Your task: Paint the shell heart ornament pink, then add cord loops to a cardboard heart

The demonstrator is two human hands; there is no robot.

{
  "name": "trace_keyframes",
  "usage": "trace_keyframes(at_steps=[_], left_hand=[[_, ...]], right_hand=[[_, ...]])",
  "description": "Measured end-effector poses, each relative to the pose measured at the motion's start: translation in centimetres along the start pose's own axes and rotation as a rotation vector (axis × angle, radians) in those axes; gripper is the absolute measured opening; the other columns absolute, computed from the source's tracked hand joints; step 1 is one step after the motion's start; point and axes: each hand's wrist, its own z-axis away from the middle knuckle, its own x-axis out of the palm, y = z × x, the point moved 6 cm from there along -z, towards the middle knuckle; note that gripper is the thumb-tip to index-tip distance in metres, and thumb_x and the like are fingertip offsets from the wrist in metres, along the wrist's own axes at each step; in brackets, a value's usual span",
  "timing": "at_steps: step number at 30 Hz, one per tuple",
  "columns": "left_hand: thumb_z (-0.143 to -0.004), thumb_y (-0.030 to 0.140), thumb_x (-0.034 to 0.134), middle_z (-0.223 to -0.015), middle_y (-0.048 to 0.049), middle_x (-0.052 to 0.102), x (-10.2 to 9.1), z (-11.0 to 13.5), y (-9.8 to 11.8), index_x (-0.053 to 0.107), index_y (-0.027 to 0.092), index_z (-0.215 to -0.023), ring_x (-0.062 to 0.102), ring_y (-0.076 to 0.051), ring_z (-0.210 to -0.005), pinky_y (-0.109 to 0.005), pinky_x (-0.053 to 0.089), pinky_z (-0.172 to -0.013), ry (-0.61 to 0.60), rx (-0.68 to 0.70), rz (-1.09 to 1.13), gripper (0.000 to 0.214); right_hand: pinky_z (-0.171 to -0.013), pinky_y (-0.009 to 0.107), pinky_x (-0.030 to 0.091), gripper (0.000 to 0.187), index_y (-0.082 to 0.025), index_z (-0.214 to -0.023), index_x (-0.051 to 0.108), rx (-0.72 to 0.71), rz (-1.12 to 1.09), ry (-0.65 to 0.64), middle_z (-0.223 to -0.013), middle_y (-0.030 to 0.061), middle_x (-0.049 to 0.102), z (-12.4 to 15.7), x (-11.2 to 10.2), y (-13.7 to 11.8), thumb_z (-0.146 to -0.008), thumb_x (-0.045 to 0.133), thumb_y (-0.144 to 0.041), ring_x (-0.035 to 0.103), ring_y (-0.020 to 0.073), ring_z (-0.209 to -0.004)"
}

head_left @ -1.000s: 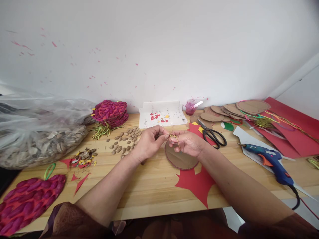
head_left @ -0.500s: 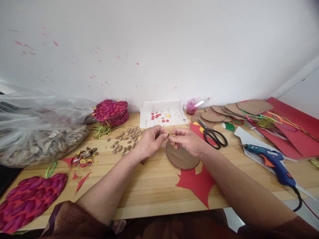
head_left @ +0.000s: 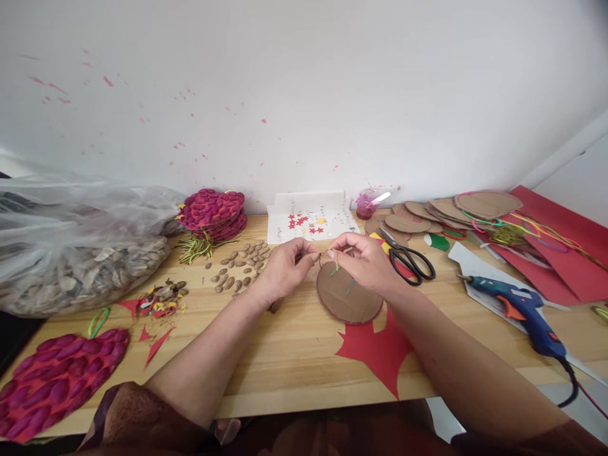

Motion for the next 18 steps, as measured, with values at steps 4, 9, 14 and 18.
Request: trace_keyframes(at_steps=[4,9,14,18], left_hand=[[-0.086,0.038,0.063,-0.068,0.0019,0.057,-0.2,-0.2,-0.2,0.062,0.020,-0.081,0.049,-0.014,-0.058,-0.026,0.043,-0.055,0.022,-0.029,0.039,0.019],[-0.085,0.036,0.063,-0.069,0.0015,0.059,-0.7,-0.2,-0.2,0.062,0.019,-0.082,0.051,-0.014,-0.061,-0.025,0.042,-0.058,0.068,-0.060,0.056,0.018],[-0.086,0.037,0.062,-0.069,0.0021,0.059,-0.4,0.0,-0.1,0.063,0.019,-0.084,0.050,-0.014,-0.060,-0.026,0.041,-0.059,0.069,-0.055,0.027,0.019],[-0.086,0.036,0.061,-0.073,0.0003,0.063,-0.1,0.2,0.5,0.065,0.019,-0.083,0.054,-0.015,-0.067,-0.028,0.043,-0.066,0.055,-0.005,-0.028,0.018]], right_hand=[[-0.058,0.030,0.038,0.009,-0.022,-0.078,0.066,0.012,0.060,0.116,-0.073,-0.0007,0.064,-0.5,-1.7,0.2,-0.077,0.068,-0.030,0.052,0.0131,-0.061],[-0.061,0.029,0.042,0.012,-0.021,-0.078,0.064,-0.047,0.110,0.407,-0.072,-0.0008,0.063,-0.5,-4.3,-0.4,-0.078,0.067,-0.033,0.053,0.0137,-0.064],[-0.061,0.029,0.046,0.028,-0.021,-0.102,0.073,-0.111,0.051,0.246,-0.086,0.0024,0.070,0.3,-1.8,-1.2,-0.083,0.072,-0.042,0.059,0.0144,-0.067],[-0.069,0.031,0.052,0.027,-0.022,-0.107,0.076,-0.100,0.073,0.044,-0.098,0.0052,0.077,0.7,0.7,-0.8,-0.085,0.074,-0.039,0.068,0.0182,-0.081]])
